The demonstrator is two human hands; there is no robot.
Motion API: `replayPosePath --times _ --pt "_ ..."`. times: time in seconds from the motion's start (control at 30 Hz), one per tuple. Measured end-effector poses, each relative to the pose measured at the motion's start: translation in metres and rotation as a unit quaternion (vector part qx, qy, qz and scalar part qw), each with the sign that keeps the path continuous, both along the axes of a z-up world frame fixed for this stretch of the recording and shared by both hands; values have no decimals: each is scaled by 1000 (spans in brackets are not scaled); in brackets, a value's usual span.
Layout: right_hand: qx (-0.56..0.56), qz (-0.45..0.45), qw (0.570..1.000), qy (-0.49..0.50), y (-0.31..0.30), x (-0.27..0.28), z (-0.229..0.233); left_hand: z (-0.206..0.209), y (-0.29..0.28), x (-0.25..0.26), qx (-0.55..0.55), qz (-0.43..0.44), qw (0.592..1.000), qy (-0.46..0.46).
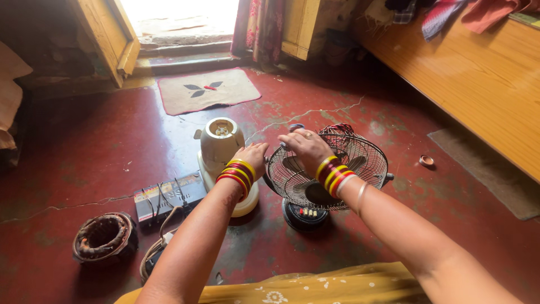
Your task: The person wipes the top of a blender with a cloth, then wipes the cage and base of a table fan. The person is sitting on the floor in a room with a red floor.
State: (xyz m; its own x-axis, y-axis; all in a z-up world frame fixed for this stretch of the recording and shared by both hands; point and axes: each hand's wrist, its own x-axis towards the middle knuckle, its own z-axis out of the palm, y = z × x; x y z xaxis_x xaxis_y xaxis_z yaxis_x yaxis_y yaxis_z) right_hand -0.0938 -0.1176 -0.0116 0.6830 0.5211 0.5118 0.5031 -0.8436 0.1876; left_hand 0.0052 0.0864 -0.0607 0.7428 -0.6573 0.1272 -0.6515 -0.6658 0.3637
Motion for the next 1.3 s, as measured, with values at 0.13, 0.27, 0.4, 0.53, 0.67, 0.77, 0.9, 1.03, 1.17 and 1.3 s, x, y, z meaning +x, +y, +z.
replayPosePath --times 0.13,0.27,0.4,0.53,0.67,0.77,0.9,1.03,1.17,1.3 --pt "-93 -16 995 18 19 -13 -19 -16 -4 -3 10 -14 999 -29" --pt "-142 59 988 8 27 -37 -26 -28 5 -5 5 -1 1000 -14" --pt "-144 73 986 48 24 -25 -11 -39 12 -7 15 11 999 30" --pt "-39 -16 999 30 29 5 8 -52 0 -3 -24 12 999 25" --pt "-89 -59 987 123 40 -8 -10 -59 -7 -3 -21 2 1000 13" --pt "-199 11 980 -1 40 -36 -30 -58 0 -4 9 10 999 45" --pt "-208 15 974 85 24 -33 -27 -59 -3 1 4 3 999 50" --pt "-132 -72 987 63 30 6 -5 -57 -23 1 25 -23 999 35" --pt "-154 -124 976 95 51 -1 5 -61 -25 1 50 -19 998 31" --pt "-220 -38 968 113 49 -47 -2 -68 -8 8 44 9 997 56"
